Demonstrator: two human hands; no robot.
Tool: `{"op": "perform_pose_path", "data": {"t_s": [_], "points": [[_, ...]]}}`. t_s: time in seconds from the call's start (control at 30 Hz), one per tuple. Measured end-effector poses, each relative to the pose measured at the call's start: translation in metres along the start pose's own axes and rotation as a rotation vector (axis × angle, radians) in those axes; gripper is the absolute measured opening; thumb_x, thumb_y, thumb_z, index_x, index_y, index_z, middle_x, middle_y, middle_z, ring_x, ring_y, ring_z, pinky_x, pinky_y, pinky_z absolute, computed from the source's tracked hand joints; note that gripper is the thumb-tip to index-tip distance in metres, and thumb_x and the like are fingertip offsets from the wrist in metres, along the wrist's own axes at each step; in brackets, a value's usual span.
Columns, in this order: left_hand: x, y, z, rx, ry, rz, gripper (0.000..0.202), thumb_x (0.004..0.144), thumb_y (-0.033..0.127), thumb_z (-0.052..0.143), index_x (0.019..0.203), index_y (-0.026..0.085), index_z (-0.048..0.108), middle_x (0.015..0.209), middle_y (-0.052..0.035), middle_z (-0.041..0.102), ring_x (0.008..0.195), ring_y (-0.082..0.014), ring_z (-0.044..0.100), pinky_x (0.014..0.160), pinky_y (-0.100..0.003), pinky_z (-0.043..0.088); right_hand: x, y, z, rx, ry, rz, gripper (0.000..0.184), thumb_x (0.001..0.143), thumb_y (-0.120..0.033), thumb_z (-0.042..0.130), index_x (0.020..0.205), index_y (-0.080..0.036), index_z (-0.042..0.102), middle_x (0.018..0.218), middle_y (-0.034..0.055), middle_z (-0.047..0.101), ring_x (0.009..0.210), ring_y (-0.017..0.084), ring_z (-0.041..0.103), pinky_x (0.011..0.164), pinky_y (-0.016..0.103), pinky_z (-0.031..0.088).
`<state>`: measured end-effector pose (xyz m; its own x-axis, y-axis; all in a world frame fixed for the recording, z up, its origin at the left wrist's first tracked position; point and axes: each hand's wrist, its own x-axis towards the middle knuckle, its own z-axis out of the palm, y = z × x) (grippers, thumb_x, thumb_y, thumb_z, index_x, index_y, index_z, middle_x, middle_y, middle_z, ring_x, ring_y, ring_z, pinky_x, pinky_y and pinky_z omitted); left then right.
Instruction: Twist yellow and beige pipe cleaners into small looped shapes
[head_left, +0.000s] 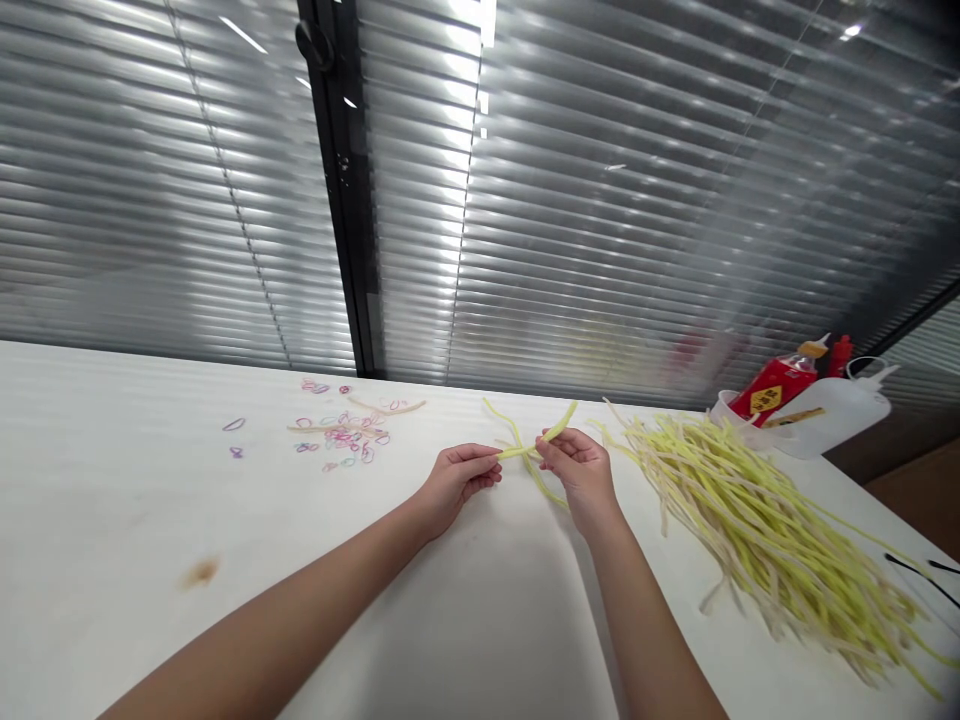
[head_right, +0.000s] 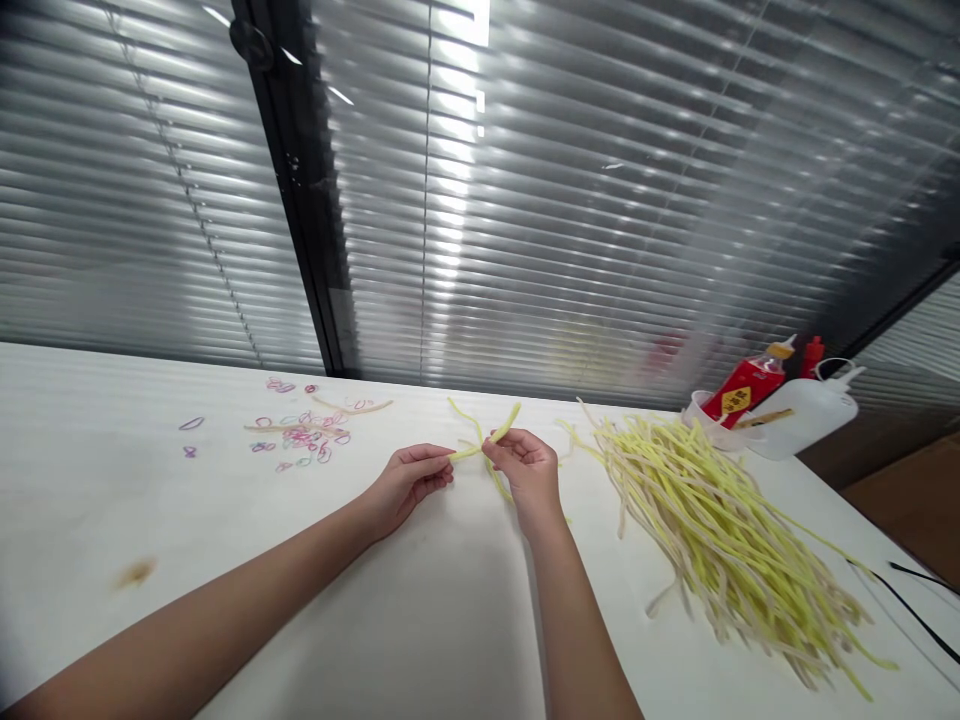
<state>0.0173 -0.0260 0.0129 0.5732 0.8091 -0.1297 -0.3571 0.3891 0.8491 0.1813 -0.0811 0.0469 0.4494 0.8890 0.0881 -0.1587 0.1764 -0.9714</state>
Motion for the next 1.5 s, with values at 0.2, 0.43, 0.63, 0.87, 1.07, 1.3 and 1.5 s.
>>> {"op": "perform_pose_path", "data": {"t_s": [0.2,0.43,0.63,0.87,1.07,1.3,1.5], "points": [[-0.001,0.002,0.004,0.018,0.02,-0.002,0.017,0.065,0.02,0.075,0.08,0.011,0.071,0.068,-0.0051,0.066,0.068,-0.0129,0.06,0.072,-0.026,0.046,-0.001,0.003,0.006,-0.03,0.1,-0.144,0.024,0.062,-0.034,0.076,0.077,-0.017,0.07,0.068,0.0017,0.066,0.052,0.009,0.047,0.053,0.026,0.041],[0.001,-0.001,0.001,0.037,0.024,0.004,0.019,0.066,0.023,0.075,0.081,0.012,0.071,0.073,-0.0062,0.068,0.072,-0.0139,0.062,0.075,-0.027,0.047,-0.001,0.006,0.007,-0.075,0.137,-0.194,0.023,0.063,-0.036,0.075,0.079,-0.019,0.072,0.064,0.0009,0.064,0.05,0.01,0.045,0.05,0.026,0.039],[0.001,-0.004,0.0,0.08,0.074,0.009,0.026,0.067,0.029,0.075,0.086,0.014,0.069,0.079,-0.0071,0.069,0.077,-0.0163,0.065,0.077,-0.03,0.047,-0.001,0.001,-0.003,-0.348,0.012,-0.328,0.014,0.069,-0.035,0.07,0.076,-0.023,0.074,0.078,0.0035,0.069,0.07,0.017,0.059,0.061,0.03,0.045],[0.003,-0.005,0.0,0.049,0.143,0.062,0.026,0.067,0.031,0.075,0.086,0.014,0.067,0.072,-0.0034,0.066,0.074,-0.0128,0.061,0.077,-0.027,0.046,-0.002,-0.004,-0.013,-0.694,-0.237,-0.445,0.015,0.08,-0.03,0.061,0.088,-0.029,0.074,0.078,0.0022,0.069,0.066,0.017,0.06,0.061,0.029,0.045],[0.002,-0.004,0.002,0.073,0.137,0.076,0.025,0.067,0.033,0.074,0.083,0.015,0.067,0.07,-0.0023,0.065,0.072,-0.0124,0.06,0.075,-0.026,0.046,0.001,-0.001,-0.018,-0.955,-0.341,-0.482,0.019,0.083,-0.027,0.058,0.094,-0.033,0.073,0.081,0.0022,0.069,0.075,0.019,0.063,0.067,0.03,0.045],[0.002,-0.008,0.004,0.167,0.161,0.133,0.029,0.067,0.036,0.074,0.085,0.014,0.066,0.071,-0.0033,0.067,0.072,-0.0135,0.061,0.075,-0.028,0.047,-0.001,-0.003,-0.017,-1.107,-0.388,-0.466,0.022,0.085,-0.023,0.055,0.094,-0.033,0.073,0.085,0.002,0.07,0.076,0.018,0.063,0.067,0.027,0.044],[0.002,-0.007,0.006,0.168,0.159,0.139,0.033,0.066,0.036,0.075,0.088,0.013,0.066,0.074,-0.0044,0.068,0.073,-0.014,0.062,0.077,-0.029,0.047,-0.005,-0.008,-0.013,-1.176,-0.419,-0.47,0.024,0.084,-0.016,0.055,0.087,-0.031,0.074,0.081,0.001,0.069,0.072,0.016,0.062,0.064,0.024,0.042]]}}
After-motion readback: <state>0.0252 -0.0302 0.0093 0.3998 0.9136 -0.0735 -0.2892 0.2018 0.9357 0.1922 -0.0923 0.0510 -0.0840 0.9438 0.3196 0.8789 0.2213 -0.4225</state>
